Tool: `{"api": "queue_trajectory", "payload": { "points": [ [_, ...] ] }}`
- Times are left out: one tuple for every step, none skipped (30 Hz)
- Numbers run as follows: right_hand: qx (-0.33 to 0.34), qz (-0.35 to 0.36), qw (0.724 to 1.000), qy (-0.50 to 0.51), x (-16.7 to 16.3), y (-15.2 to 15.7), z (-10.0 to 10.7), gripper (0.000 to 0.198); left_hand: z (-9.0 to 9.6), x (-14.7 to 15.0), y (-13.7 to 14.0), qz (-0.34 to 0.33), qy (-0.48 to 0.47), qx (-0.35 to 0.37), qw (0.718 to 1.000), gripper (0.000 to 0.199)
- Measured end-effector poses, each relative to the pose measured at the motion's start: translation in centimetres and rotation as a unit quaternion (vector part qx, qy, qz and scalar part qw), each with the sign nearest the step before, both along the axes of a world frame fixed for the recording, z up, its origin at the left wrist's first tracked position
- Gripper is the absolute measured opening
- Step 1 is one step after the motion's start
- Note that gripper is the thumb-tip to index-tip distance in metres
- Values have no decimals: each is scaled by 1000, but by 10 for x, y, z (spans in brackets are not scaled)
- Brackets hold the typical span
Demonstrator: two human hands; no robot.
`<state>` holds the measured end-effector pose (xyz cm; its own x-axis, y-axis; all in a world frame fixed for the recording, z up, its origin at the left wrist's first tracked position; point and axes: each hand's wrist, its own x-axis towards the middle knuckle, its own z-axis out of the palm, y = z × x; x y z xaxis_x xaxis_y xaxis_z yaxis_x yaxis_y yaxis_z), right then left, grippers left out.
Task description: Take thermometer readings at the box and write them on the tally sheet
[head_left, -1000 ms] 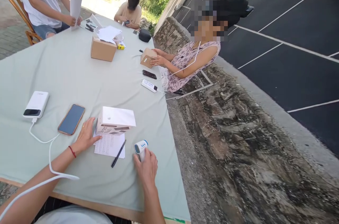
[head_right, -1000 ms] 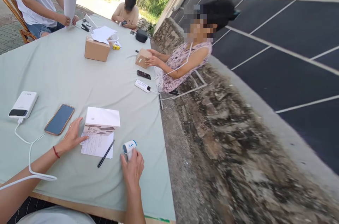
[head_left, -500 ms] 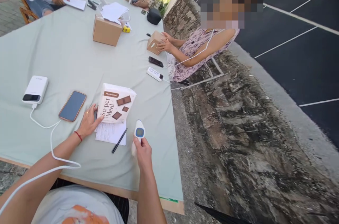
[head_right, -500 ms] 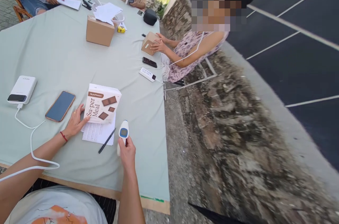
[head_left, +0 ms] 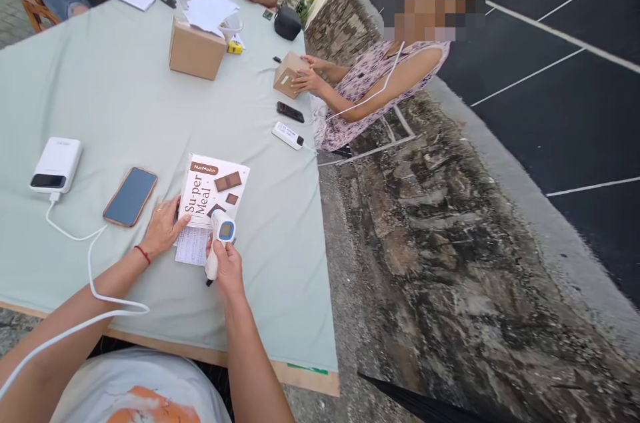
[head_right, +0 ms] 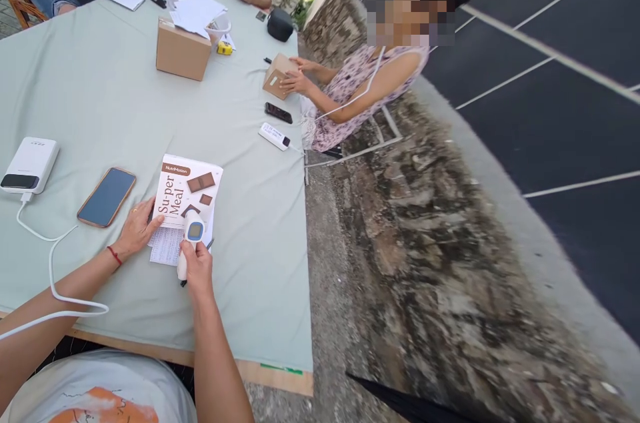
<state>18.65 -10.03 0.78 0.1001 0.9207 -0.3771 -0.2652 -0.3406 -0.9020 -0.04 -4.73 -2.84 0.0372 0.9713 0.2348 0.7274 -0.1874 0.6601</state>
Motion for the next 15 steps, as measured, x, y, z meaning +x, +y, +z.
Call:
{"api": "queue_trajectory", "payload": {
  "points": [
    [-1, 1, 1000, 2, 0, -1, -1, 49, -1, 0, 0, -1, -1, 1, 1000, 73],
    [-2, 2, 1000, 4, 1, -1, -2, 49, -1, 0, -1, 0, -2, 1, 1000, 73],
    [-2, 3, 1000, 5, 1, -2, -3, 48, -2, 0, -1, 1, -2, 0, 1000, 72],
    [-1, 4, 1000, 7, 2, -2, -4, 48, -2, 0, -1, 1, -1, -2, 1000, 71],
    [-2, 5, 1000, 9, 3, -3, -4, 47, -3, 0, -1, 0, -1, -3, 1000, 70],
    [-3, 4, 1000, 9, 3, -3, -5, 47, -3, 0, -2, -2, -2, -4, 1000, 69],
    [-5, 3, 1000, 9, 4, -3, -6, 47, -4, 0, -2, -5, -4, -4, 1000, 68],
    [-7, 3, 1000, 8, 5, -3, -7, 48, -4, 0, -2, -7, -6, -3, 1000, 67],
    [-9, 3, 1000, 6, 5, -3, -7, 49, -5, 0, -2, -7, -8, -2, 1000, 67],
    [-9, 3, 1000, 5, 6, -3, -7, 50, -5, 0, -2, -4, -9, -1, 1000, 67],
    [-6, 6, 1000, 4, 7, -3, -7, 51, -6, 0, -2, 0, -10, 0, 1000, 67],
    [-1, 9, 1000, 4, 7, -3, -6, 51, -7, 0, -2, 3, -10, 1, 1000, 67],
    [3, 11, 1000, 3, 7, -3, -6, 51, -8, 0, -2, 6, -9, 2, 1000, 67],
    [6, 11, 1000, 1, 8, -3, -6, 51, -9, 0, -2, 8, -9, 3, 1000, 67],
    [6, 11, 1000, -1, 8, -3, -6, 52, -10, 0, -2, 8, -8, 4, 1000, 68]
  ]
}}
